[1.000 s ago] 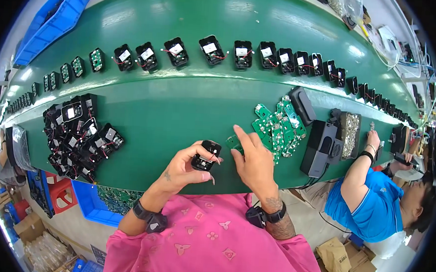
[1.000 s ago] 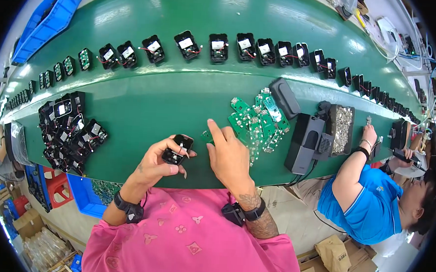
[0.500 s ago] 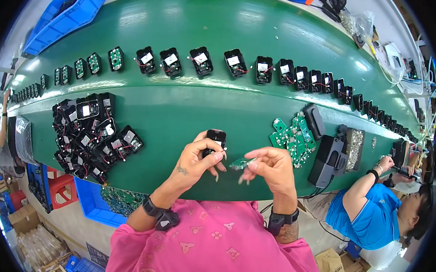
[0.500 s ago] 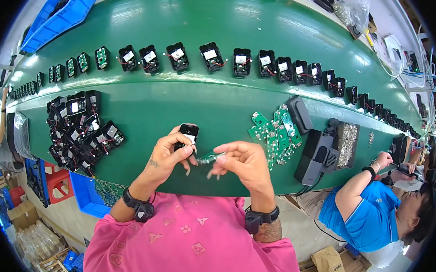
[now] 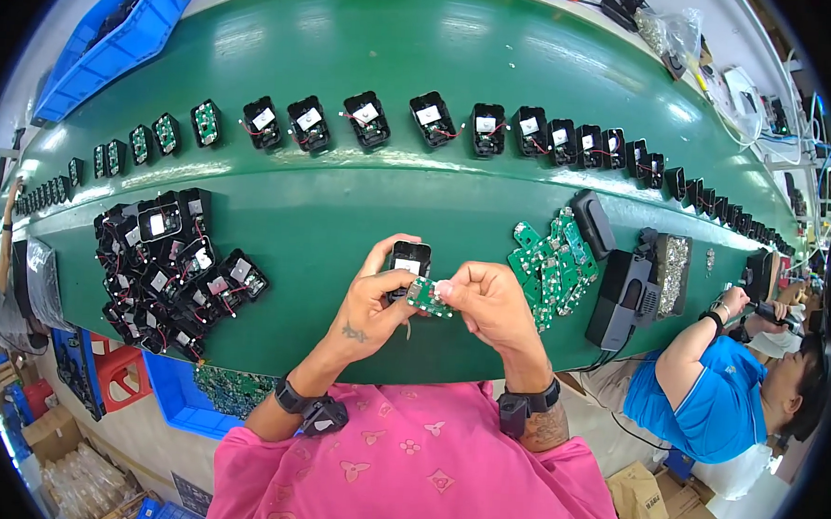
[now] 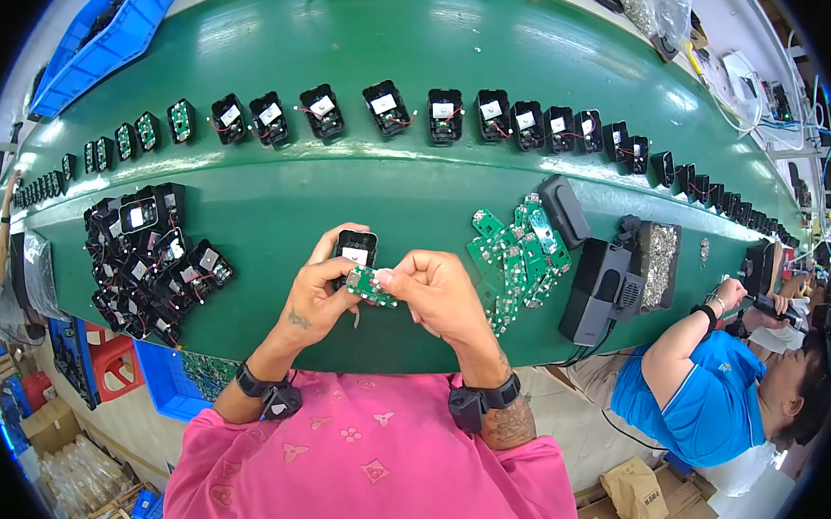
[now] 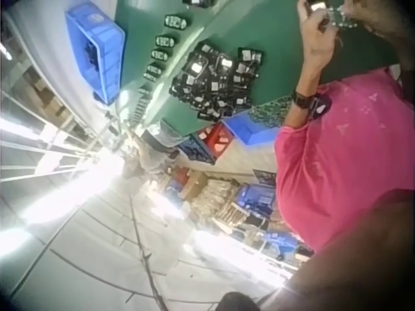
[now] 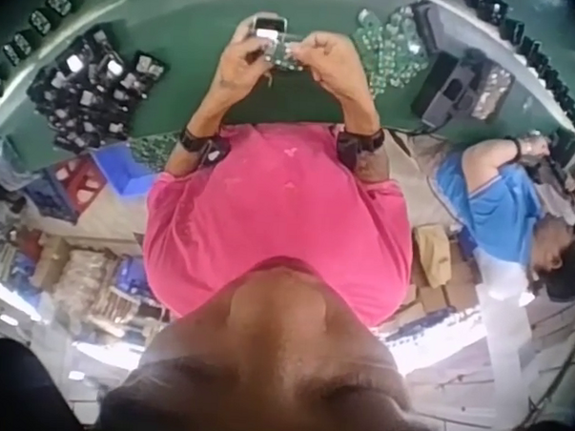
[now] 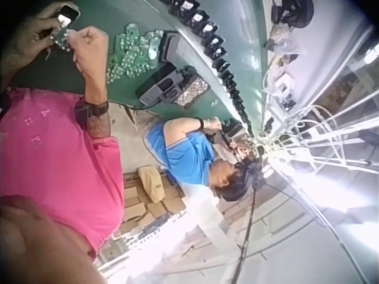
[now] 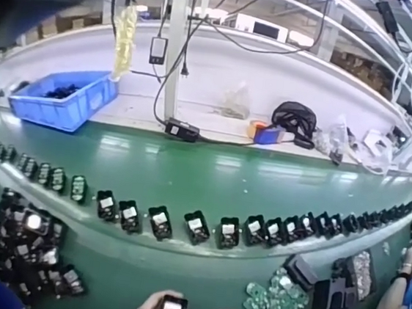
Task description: The person picks up a circuit board and a black plastic housing, fits the board into the housing by hand, and plugs a small white connector into the board. They then place the assembled unit onto the green conveyor belt and repeat the process.
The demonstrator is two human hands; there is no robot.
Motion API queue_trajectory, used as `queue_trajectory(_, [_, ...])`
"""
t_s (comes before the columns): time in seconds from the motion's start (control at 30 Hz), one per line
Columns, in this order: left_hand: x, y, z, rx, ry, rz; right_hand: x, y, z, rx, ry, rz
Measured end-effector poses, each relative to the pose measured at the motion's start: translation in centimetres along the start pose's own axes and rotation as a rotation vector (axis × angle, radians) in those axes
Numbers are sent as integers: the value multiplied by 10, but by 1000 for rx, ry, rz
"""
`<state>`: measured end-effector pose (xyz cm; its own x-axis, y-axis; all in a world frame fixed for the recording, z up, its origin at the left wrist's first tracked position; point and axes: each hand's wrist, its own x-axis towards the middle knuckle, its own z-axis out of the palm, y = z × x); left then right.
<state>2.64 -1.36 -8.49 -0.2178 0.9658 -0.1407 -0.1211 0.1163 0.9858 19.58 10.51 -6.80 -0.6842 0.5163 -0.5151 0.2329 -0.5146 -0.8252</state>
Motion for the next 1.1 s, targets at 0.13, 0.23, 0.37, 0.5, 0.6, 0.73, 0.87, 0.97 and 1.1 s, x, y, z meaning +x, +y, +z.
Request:
queue_trajectory(0.13, [1, 1, 2, -47, -5, -1, -5, -6, 5, -76, 61, 7])
queue_trajectory(0.23, [2, 9, 12, -185, 29, -5, -3, 2, 9, -10, 120, -44])
queue_trajectory(0.37, [6, 5, 3, -217, -33, -26, -3, 4, 5, 68, 71, -100])
queue_trajectory(0.5, [7, 12, 2, -377, -69, -102, -5, 3, -3, -36, 56, -163])
queue_trajectory(0.6, [6, 20, 5, -411, -78, -142, -2, 5, 2, -73, 79, -242])
queue_trajectory(0.73, [6, 25, 4, -302, -37, -248, 0, 5, 14, -189, 213, -351])
queue_trajectory(0.87, [8, 31, 6, -320, -12, -260, 3, 8, 4, -466, 231, -579])
queue_trajectory(0.97, [9, 33, 8, -336, -32, -316, 9, 8, 5, -450, 227, -602])
queue_trajectory(1.1, [10, 30, 10, -316, -48, -308, 15, 7, 10, -398, 170, -600])
